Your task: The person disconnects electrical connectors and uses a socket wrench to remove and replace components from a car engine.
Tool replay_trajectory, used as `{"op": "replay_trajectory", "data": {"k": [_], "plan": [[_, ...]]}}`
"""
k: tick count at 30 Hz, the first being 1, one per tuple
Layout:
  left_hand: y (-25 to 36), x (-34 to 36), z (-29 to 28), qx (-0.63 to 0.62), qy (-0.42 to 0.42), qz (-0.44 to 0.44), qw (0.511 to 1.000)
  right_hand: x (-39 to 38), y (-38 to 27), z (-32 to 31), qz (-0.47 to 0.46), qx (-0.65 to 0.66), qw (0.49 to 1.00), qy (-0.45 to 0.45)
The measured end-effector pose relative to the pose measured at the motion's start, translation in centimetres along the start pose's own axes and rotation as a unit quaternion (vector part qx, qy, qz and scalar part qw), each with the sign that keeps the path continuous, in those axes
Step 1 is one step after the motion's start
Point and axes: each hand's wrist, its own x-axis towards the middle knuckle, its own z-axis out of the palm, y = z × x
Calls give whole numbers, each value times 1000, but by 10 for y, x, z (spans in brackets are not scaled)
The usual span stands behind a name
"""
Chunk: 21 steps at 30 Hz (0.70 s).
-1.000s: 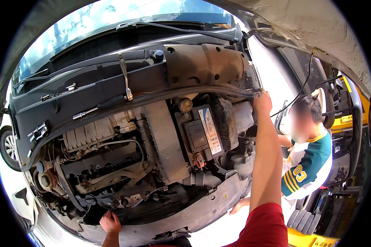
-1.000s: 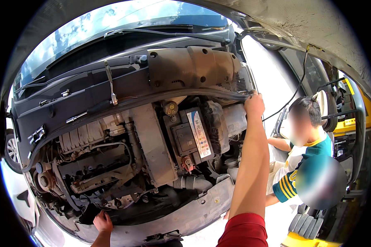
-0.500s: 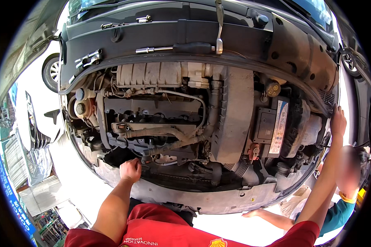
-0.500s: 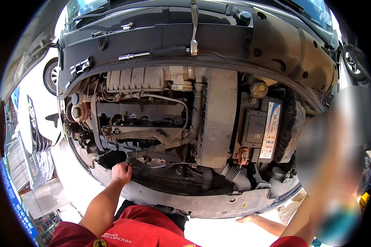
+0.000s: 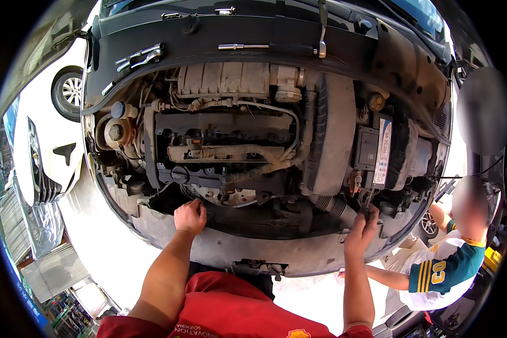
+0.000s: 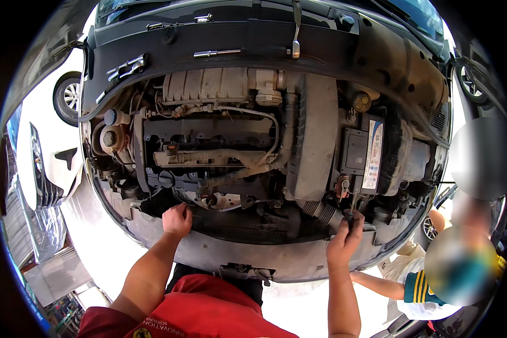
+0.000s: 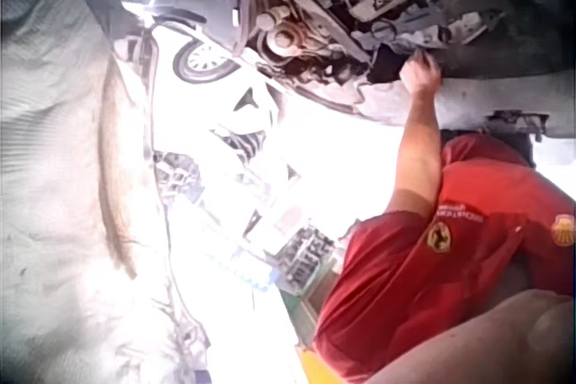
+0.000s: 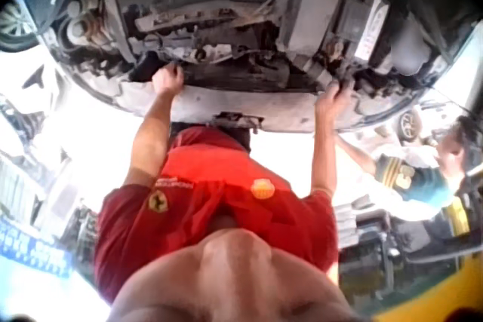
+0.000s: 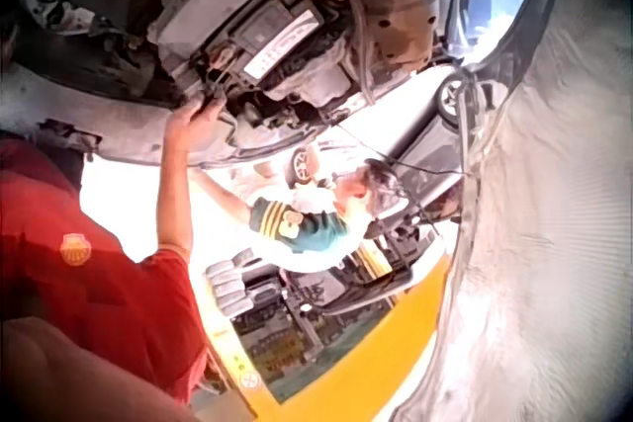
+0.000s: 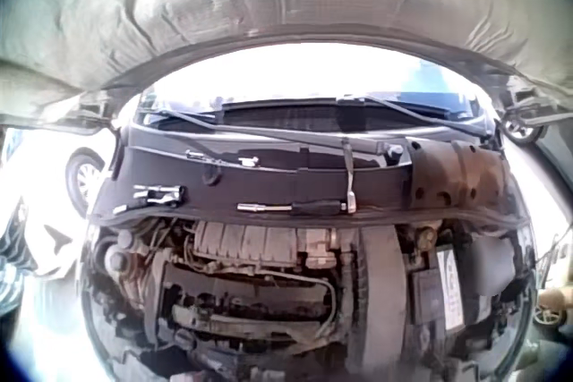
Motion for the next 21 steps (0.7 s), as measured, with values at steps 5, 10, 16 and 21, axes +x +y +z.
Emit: {"op": "replay_trajectory", "data": {"k": [5, 10, 16, 21], "plan": [[-5, 3, 6, -20, 10, 22, 1000, -101, -28, 82, 93, -49, 992, -73], [-7, 1, 15, -12, 41, 53, 998, -82, -30, 140, 73, -101, 991, -52], [-11, -2, 12, -17, 53, 70, 996, -55, -36, 166, 40, -182, 983, 4], [-8, -2, 17, -6, 49, 74, 996, -52, -28, 166, 42, -221, 974, 21]]}}
